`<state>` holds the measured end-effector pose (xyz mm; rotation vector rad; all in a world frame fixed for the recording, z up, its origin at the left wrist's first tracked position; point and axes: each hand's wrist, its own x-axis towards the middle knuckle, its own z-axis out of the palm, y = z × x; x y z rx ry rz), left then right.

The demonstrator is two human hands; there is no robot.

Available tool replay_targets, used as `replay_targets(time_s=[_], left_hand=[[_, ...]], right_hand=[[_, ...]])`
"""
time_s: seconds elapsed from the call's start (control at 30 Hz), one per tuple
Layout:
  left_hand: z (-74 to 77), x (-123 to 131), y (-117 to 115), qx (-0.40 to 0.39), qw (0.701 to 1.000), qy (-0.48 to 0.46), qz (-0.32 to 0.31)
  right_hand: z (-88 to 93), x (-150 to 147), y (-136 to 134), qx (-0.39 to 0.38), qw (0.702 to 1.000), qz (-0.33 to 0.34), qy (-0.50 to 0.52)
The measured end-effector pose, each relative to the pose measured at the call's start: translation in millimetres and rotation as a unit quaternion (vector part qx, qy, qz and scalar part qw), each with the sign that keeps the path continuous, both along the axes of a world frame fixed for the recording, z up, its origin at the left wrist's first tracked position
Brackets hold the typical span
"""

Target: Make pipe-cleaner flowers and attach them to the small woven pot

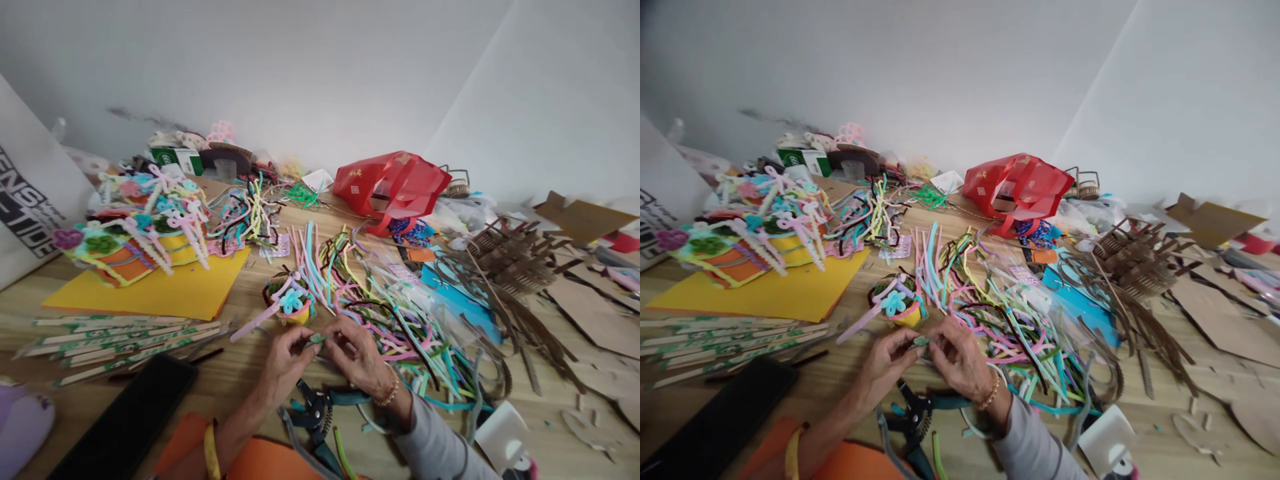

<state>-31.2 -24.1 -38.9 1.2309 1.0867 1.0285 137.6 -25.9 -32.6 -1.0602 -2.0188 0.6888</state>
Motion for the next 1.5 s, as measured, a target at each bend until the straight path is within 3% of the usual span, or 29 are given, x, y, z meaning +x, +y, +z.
replay_targets(time_s=[0.47, 0.63, 0.83, 1.1, 1.3, 1.5], left_hand=[[2.5, -5, 1, -0.070, 0.996, -0.032, -0.042], [-1.8, -4, 2, -0.033, 0.999, -0.010, -0.040], [-9.4, -1, 2, -0.013, 1.000, 0.021, -0.017], [-0.3, -6, 1, -0.057, 0.997, -0.005, -0.058], [-3.6, -5, 3, -0.052, 0.998, -0.033, -0.025], [3.6, -6, 0, -0.044, 0.998, -0.029, -0.040]], right_hand=[[-0.2, 2, -2, 0.043, 0.998, 0.038, -0.016], [1.4, 1, -2, 0.037, 0.999, 0.023, -0.014], [7.4, 0, -2, 0.052, 0.996, 0.059, -0.032], [8.3, 0, -3, 0.064, 0.995, 0.068, -0.035], [4.5, -1, -2, 0.019, 1.000, 0.014, 0.001], [-0.9, 2, 1, -0.021, 0.999, -0.035, 0.020]])
